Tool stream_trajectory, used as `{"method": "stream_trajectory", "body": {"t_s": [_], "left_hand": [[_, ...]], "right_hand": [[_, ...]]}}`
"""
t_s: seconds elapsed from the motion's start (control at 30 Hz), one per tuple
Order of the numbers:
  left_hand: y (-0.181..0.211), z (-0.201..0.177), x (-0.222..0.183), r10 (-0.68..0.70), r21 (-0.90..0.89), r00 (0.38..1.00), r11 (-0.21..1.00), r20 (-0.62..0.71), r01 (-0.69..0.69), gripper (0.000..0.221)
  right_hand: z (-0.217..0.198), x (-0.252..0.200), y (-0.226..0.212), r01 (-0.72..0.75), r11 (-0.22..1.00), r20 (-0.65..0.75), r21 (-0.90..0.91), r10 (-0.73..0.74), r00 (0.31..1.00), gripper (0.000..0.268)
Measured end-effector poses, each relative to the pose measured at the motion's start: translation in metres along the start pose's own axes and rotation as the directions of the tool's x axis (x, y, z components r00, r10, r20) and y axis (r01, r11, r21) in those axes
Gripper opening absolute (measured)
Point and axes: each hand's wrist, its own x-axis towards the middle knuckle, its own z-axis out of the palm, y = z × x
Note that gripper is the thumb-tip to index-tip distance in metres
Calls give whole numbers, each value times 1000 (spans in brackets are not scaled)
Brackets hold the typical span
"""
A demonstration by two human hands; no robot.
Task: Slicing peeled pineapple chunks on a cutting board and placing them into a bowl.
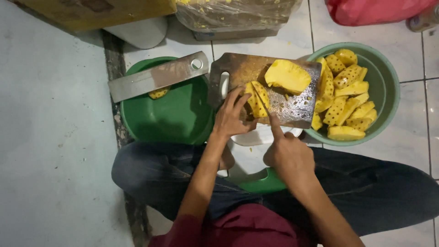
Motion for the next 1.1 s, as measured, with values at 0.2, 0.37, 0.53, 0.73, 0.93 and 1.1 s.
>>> {"method": "stream_trajectory", "body": {"t_s": [0.2,0.37,0.53,0.73,0.93,1.1], "left_hand": [[-1,1,-1,12,-10,1000,1000,-7,-12,77],[5,-4,2,-44,-31,999,999,24,45,79],[0,1,-6,-75,-29,997,997,25,76,79],[6,-11,2,-50,-28,996,998,74,52,90],[34,-34,22,-26,-1,997,1000,73,26,75],[57,-61,34,-48,13,984,999,169,47,63]], "right_hand": [[-22,24,-6,60,997,27,-47,-59,998,114],[-27,-2,-6,-3,999,34,32,2,999,93],[-22,-7,-6,-38,998,32,57,36,999,91],[-32,-5,-15,-18,997,62,71,14,998,90],[-33,1,-13,15,999,41,-52,-13,999,95],[-29,16,-22,151,959,-4,-238,-156,988,104]]}}
